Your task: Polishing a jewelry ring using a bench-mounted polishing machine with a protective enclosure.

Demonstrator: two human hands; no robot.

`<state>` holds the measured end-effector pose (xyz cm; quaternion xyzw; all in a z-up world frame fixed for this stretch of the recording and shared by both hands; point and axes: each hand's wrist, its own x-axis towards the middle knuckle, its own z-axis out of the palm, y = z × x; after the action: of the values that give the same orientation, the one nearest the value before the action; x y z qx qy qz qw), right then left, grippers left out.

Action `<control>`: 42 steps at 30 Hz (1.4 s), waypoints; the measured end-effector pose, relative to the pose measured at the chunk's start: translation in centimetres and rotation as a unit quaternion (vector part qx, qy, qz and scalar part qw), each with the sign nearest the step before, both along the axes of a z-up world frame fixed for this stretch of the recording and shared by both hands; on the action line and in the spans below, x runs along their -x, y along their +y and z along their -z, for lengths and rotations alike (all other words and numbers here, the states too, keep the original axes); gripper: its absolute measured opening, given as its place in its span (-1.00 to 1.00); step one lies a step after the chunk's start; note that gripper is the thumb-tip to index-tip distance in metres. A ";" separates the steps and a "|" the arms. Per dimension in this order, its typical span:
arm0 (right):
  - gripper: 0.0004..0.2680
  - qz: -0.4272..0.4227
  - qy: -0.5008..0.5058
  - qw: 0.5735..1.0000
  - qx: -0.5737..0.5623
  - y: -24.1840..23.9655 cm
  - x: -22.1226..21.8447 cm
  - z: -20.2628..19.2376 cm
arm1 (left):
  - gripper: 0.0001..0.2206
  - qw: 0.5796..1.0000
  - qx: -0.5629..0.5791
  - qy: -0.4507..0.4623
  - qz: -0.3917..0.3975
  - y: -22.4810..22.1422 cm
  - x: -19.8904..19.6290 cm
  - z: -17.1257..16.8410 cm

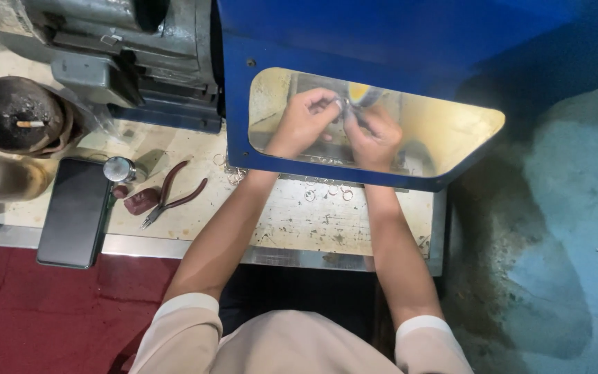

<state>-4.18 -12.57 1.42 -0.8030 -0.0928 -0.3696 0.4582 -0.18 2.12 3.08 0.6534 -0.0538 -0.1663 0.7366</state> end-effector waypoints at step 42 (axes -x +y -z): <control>-0.84 -0.306 0.113 0.917 0.231 3.7 1.0 4.9 | -0.63 0.958 -0.092 -0.199 -0.186 3.4 -3.4 2.4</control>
<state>-5.19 -8.86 -3.51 -0.8555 -0.3643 -0.0868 0.3576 3.24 5.51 0.66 0.7369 -0.0615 0.1027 0.6654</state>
